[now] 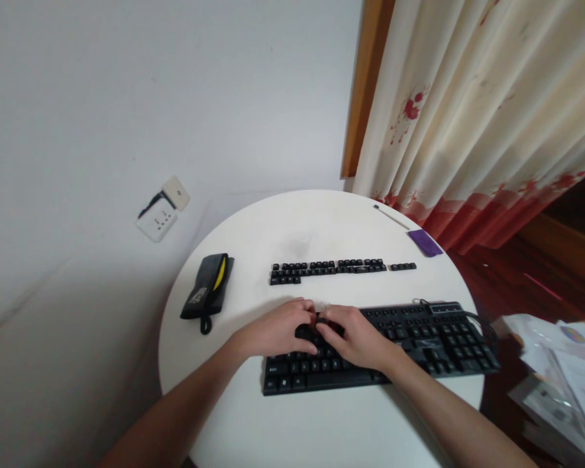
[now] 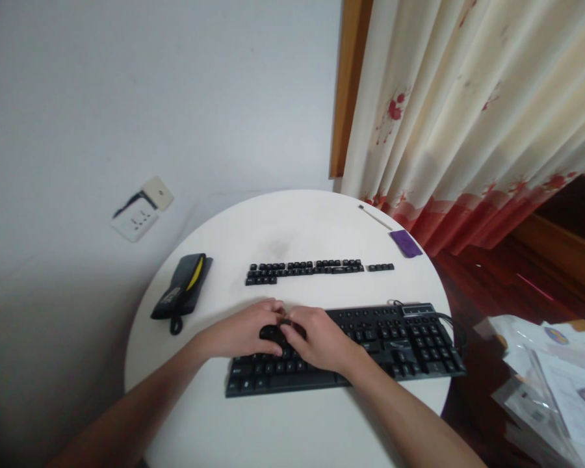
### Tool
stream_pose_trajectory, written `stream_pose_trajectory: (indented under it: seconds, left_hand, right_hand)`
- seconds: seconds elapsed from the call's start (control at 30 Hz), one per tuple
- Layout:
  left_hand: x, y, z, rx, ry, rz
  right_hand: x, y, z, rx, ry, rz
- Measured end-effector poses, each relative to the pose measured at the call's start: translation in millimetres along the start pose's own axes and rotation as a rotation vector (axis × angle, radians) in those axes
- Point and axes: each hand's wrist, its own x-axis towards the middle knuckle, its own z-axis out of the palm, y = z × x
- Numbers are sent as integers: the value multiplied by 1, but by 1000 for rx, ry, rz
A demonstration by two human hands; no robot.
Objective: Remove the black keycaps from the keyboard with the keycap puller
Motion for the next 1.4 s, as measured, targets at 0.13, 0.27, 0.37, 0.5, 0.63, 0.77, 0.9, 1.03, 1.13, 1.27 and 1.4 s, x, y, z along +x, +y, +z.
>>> stream_pose_trajectory:
  seconds: [0.13,0.27,0.37,0.5,0.63,0.77,0.9,1.03,1.13,1.27,1.4]
  left_hand:
    - [2,-3,7,10,48,11]
    - [3,-3,8,-10,64,26]
    - [4,0,6,0,97,42]
    - [8,6,7,6,178,45]
    - [13,6,14,-15,285,50]
    - [15,3,21,-59,364,35]
    - [15,6,23,51,381,112]
    - [16,11,24,197,429,168]
    - [16,15,24,263,469,183]
    - [16,17,24,273,509,226]
    - [17,16,26,188,525,230]
  right_hand:
    - [2,5,6,65,75,120]
    - [3,11,12,164,148,244]
    - [3,14,14,165,184,281]
    - [4,14,11,135,285,265]
    - [5,12,5,107,342,273]
    - [3,15,2,107,335,298]
    - [3,19,2,173,357,316]
    - [3,21,1,164,405,308]
    - [3,20,0,186,415,303]
    - [3,18,-1,185,435,297]
    - [4,17,0,207,441,313]
